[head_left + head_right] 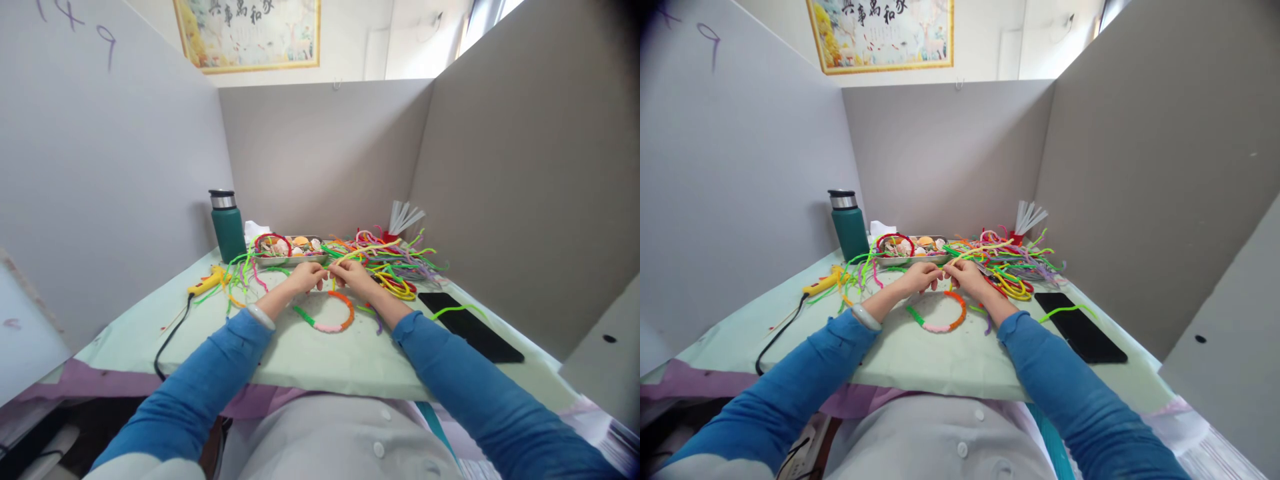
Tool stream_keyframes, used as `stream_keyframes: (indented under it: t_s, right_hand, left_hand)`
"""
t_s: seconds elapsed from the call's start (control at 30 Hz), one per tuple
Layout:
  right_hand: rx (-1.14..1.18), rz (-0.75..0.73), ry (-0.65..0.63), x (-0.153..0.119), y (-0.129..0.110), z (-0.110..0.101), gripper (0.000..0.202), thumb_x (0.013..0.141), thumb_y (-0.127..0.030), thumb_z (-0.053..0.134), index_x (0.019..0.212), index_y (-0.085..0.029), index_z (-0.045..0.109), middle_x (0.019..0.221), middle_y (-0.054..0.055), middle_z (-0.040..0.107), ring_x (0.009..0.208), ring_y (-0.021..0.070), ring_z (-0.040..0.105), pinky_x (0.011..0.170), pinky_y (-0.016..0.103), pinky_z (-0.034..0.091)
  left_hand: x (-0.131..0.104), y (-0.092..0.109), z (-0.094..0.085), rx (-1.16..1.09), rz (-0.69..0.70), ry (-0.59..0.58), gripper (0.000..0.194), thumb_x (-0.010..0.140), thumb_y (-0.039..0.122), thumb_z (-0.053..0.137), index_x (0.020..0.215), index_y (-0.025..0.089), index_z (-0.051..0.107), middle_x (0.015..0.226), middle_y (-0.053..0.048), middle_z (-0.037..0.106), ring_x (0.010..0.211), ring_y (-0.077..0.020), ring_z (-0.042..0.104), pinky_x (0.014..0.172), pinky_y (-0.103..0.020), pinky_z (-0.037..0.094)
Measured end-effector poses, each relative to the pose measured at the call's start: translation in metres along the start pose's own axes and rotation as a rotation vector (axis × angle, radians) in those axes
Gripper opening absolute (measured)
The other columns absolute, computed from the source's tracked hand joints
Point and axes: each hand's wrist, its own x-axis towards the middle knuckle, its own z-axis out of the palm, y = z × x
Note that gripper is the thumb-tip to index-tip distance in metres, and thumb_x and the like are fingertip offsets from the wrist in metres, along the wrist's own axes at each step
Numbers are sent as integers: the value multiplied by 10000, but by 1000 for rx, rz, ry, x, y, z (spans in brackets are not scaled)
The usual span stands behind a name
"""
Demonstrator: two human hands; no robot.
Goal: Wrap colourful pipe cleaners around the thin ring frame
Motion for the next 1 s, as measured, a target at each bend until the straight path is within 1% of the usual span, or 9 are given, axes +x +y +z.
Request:
stream_keyframes:
  t_s: [0.1,0.27,0.4,0.6,0.67,0.8,0.9,1.0]
  right_hand:
    - [-8,22,64,1,0,0,314,707,-447,574,628,-146,538,454,-41,494,368,53,407,377,178,312]
    - [14,74,125,2,4,-1,337,682,-461,601,597,-150,501,469,-45,492,354,50,401,355,183,297]
    - [38,89,129,3,6,-1,348,676,-462,611,583,-149,492,474,-43,490,355,46,396,357,179,293]
    - [84,105,113,3,5,0,358,657,-472,626,593,-148,489,487,-41,502,352,42,401,357,174,295]
    - [78,103,117,3,5,0,358,658,-470,625,586,-147,490,479,-39,498,351,42,398,355,171,296]
    - [56,149,139,3,8,-1,358,645,-454,643,550,-150,479,451,-37,485,336,42,382,328,167,267]
    - [52,193,150,3,9,-1,351,634,-434,655,540,-150,473,447,-39,479,322,41,371,311,169,250]
    - [41,207,150,3,9,0,345,639,-424,654,535,-149,475,442,-37,474,318,42,369,308,171,254]
  left_hand:
    - [0,1,1,16,-22,29,313,788,384,436,815,126,612,638,-14,633,364,-46,381,374,-175,310]
    - [-1,7,-1,101,69,71,298,773,371,466,763,126,635,590,-9,592,489,-78,441,465,-190,327]
    - [0,11,-3,204,118,114,259,760,326,477,771,141,658,631,-11,598,568,-104,474,522,-211,329]
    - [2,9,-1,322,82,167,260,763,289,459,806,148,673,690,-37,637,615,-135,520,573,-230,361]
    - [0,9,0,377,119,160,267,769,285,448,815,153,675,704,-47,648,620,-143,534,584,-234,370]
    - [-6,13,1,487,207,89,267,768,249,427,835,171,674,750,-60,664,645,-157,560,606,-236,379]
    - [-10,16,0,560,197,61,256,745,219,434,842,178,667,754,-69,663,660,-169,573,605,-237,378]
    - [-12,17,1,601,193,66,255,747,224,430,842,188,663,750,-73,661,678,-182,584,607,-241,380]
